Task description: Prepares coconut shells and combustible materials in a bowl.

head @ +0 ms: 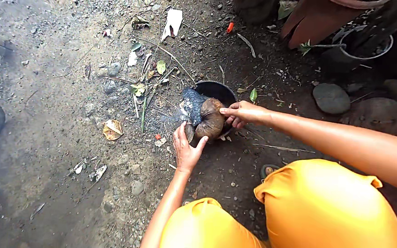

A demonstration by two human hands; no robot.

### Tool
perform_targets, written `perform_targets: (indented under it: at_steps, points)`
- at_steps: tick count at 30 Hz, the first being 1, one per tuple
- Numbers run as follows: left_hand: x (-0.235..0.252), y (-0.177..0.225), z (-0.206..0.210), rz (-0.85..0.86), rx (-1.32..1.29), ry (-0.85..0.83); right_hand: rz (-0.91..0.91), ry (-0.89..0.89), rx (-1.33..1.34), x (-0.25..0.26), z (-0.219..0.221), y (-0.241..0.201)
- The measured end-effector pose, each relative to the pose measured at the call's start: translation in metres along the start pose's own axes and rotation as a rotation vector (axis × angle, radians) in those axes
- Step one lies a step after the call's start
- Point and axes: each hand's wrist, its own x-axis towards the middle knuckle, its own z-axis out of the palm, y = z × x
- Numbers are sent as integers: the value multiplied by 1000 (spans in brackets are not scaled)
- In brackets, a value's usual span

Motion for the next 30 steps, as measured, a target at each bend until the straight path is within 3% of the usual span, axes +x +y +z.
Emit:
perform_targets:
  at_steps: [3,6,10,13,18,24,30]
  points:
    - [4,-1,-9,-96,-43,-83,-58,34,39,-3,-11,-1]
    - [9,-1,-16,-197,-65,-173,-137,194,68,2,-25,1]
    - [23,5,-21,-359,-183,-326,-152,380,-106,35,-42,21]
    - [33,4,-23,-448,-290,-381,-166,385,-195,55,-44,28]
    - [40,5,-22,-453,-401,-378,-261,392,-291,70,-40,26]
    - [45,14,-20,-446,-438,-301,-217,434,-373,65,-36,13]
    - [76,59,-9,-377,-461,-313,-227,531,-358,47,-78,3]
